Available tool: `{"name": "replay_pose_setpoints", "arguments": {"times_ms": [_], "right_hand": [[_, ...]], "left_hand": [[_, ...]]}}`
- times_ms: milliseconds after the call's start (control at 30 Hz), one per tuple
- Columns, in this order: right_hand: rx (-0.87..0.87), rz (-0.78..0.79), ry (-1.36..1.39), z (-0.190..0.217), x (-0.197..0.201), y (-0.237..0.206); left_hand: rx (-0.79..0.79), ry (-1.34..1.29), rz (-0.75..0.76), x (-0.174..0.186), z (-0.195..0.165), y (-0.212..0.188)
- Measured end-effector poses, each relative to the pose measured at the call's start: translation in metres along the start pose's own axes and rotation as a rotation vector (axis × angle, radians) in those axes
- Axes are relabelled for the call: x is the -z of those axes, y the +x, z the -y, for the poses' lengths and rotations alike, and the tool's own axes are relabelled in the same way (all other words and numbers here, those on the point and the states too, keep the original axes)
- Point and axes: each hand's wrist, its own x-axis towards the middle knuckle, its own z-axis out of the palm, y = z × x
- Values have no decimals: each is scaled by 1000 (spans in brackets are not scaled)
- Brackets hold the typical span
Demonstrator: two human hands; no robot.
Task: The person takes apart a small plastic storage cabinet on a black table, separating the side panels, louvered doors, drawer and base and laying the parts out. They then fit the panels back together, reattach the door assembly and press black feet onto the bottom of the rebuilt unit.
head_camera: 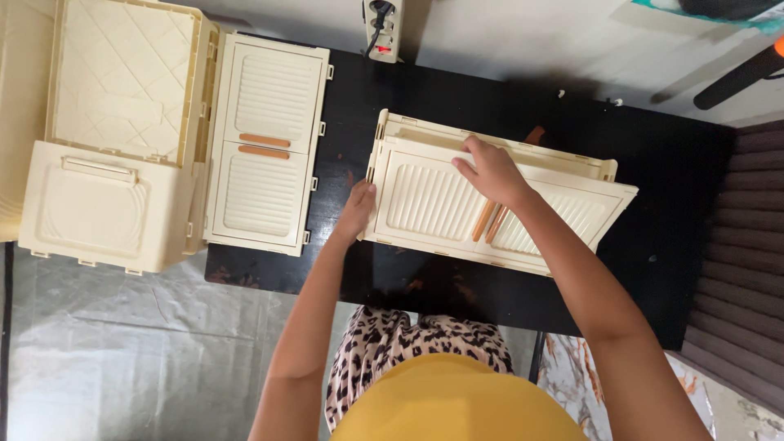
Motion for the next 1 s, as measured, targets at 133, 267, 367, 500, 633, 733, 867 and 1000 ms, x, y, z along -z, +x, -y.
{"name": "replay_pose_setpoints", "arguments": {"times_ms": [133, 267, 367, 500, 633, 733, 867, 1000], "right_hand": [[214, -20, -99, 18, -4, 5], [248, 42, -100, 57, -7, 18], [314, 18, -130, 92, -13, 26], [544, -108, -369, 134, -32, 34], [691, -161, -662, 145, -46, 33], [624, -58, -633, 145, -55, 34], [617, -26, -581, 146, -61, 36], [608, 3, -552, 147, -62, 36]], "left_hand": [[183, -523, 5, -8, -8, -10], [235, -644, -3, -11, -14, -10], [142, -511, -27, -11, -14, -10], [270, -569, -4, -7, -14, -14], [184, -732, 168, 7, -13, -19], [10, -368, 201, 18, -8, -29], [-247, -83, 294, 19, 2, -44], [-98, -318, 306, 17, 7, -47]]}}
